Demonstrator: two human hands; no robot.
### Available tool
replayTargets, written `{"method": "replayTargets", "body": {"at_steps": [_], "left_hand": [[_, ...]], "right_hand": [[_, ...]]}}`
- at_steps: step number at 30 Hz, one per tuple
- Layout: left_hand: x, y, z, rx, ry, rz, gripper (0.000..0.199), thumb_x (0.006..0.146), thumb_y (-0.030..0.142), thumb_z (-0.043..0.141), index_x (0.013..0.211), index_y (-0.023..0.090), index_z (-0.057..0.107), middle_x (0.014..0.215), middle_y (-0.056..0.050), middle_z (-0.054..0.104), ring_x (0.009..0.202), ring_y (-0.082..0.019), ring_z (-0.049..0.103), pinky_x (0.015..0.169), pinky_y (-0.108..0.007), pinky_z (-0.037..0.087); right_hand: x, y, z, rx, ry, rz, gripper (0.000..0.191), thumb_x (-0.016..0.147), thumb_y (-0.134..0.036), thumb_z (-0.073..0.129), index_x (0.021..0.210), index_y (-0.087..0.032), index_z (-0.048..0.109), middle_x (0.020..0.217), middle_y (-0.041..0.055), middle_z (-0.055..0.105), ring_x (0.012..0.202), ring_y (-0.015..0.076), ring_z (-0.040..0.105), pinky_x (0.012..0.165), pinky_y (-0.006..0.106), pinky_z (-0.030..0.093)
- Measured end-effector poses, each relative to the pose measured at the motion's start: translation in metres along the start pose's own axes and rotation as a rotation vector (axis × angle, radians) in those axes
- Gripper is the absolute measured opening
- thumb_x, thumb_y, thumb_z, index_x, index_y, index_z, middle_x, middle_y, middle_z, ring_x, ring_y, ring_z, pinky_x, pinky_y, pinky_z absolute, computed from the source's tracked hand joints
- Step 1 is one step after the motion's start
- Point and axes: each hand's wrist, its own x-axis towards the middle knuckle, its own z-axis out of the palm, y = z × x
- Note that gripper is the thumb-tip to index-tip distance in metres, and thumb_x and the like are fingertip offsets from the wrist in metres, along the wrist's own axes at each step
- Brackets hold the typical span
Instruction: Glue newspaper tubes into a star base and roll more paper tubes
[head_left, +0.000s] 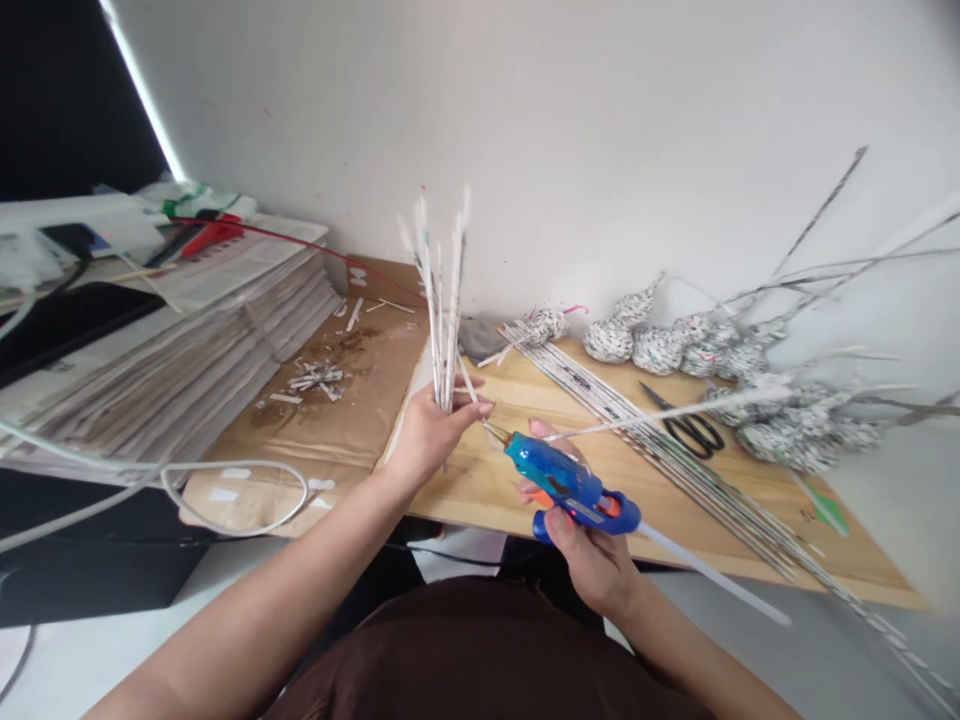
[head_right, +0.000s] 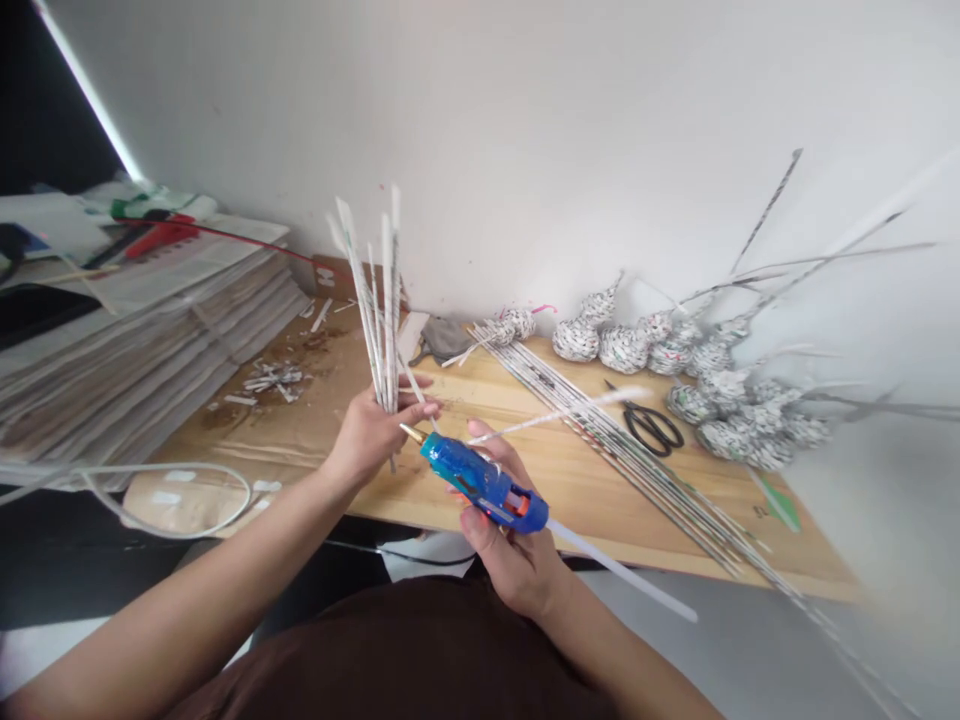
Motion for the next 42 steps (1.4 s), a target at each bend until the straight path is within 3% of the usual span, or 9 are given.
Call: {"method": "replayTargets", "body": {"at_steps": [3,7,14,25,30,33,35,38,42], "left_hand": [[-0.004,-0.001,0.002,-0.005,-0.055,-0.101,0.025,0.069,0.033,0.075,0.087,0.017,0.071,0.074,-0.007,0.071,0.063,-0.018,0.066,0.053,-0.025,0.048],[-0.007,-0.001,0.004,-0.051,-0.092,-0.209,0.022,0.069,0.039,0.074,0.074,0.018,0.069,0.057,-0.003,0.063,0.034,-0.008,0.041,0.032,-0.022,0.026],[-0.012,-0.006,0.006,-0.096,-0.139,-0.301,0.029,0.065,0.043,0.077,0.063,0.018,0.063,0.04,0.005,0.042,0.031,-0.006,0.029,0.032,-0.021,0.019],[-0.01,-0.007,0.007,-0.115,-0.209,-0.295,0.03,0.067,0.044,0.076,0.069,0.017,0.064,0.045,0.004,0.047,0.031,-0.005,0.029,0.032,-0.021,0.018],[0.004,-0.006,0.004,-0.118,-0.076,-0.271,0.034,0.069,0.042,0.076,0.083,0.014,0.066,0.062,-0.004,0.065,0.032,-0.003,0.037,0.031,-0.017,0.022],[0.02,-0.004,0.003,-0.213,0.023,-0.232,0.031,0.067,0.034,0.079,0.083,0.012,0.064,0.071,-0.006,0.066,0.056,-0.012,0.064,0.033,-0.013,0.028],[0.03,-0.004,0.004,-0.276,0.068,-0.255,0.029,0.066,0.027,0.08,0.083,0.012,0.062,0.073,-0.004,0.065,0.064,-0.015,0.068,0.036,-0.012,0.035],[0.038,-0.006,0.01,-0.325,0.093,-0.297,0.02,0.072,0.019,0.075,0.084,0.011,0.062,0.07,-0.003,0.065,0.065,-0.015,0.069,0.051,-0.018,0.052],[0.043,-0.009,0.018,-0.378,0.092,-0.329,0.006,0.079,0.011,0.067,0.082,0.01,0.062,0.065,-0.002,0.063,0.066,-0.016,0.07,0.061,-0.023,0.058]], "right_hand": [[0.006,0.002,0.004,0.136,0.015,0.049,0.027,0.092,-0.045,0.051,0.104,-0.026,0.066,0.104,0.0087,0.065,0.082,0.021,0.062,0.064,0.034,0.052],[0.018,0.003,0.006,0.26,0.009,0.045,0.026,0.092,-0.044,0.053,0.103,-0.025,0.067,0.113,0.0093,0.064,0.079,0.0178,0.061,0.059,0.029,0.048],[0.028,0.001,0.01,0.305,-0.037,0.069,0.032,0.092,-0.046,0.053,0.108,-0.022,0.067,0.114,0.0104,0.065,0.082,0.018,0.064,0.061,0.028,0.05],[0.034,-0.003,0.007,0.357,-0.021,0.095,0.029,0.091,-0.046,0.054,0.102,-0.023,0.068,0.11,0.0086,0.066,0.075,0.0153,0.065,0.057,0.025,0.046],[0.025,-0.002,0.004,0.327,0.075,0.058,0.026,0.091,-0.043,0.055,0.102,-0.024,0.068,0.11,0.0077,0.066,0.078,0.017,0.065,0.067,0.031,0.052],[0.013,0.002,0.0,0.33,0.171,0.077,0.023,0.092,-0.041,0.055,0.102,-0.026,0.069,0.112,0.0072,0.064,0.088,0.0209,0.066,0.073,0.034,0.054],[0.003,0.006,-0.002,0.344,0.195,0.132,0.022,0.093,-0.039,0.054,0.103,-0.026,0.068,0.116,0.007,0.063,0.098,0.0242,0.065,0.073,0.034,0.055],[-0.011,0.01,-0.005,0.394,0.183,0.255,0.023,0.093,-0.039,0.053,0.106,-0.026,0.067,0.122,0.0075,0.061,0.101,0.0257,0.065,0.072,0.034,0.056],[-0.022,0.007,-0.006,0.475,0.065,0.297,0.025,0.096,-0.038,0.048,0.106,-0.023,0.066,0.118,0.01,0.063,0.093,0.0237,0.068,0.075,0.036,0.056]]}}
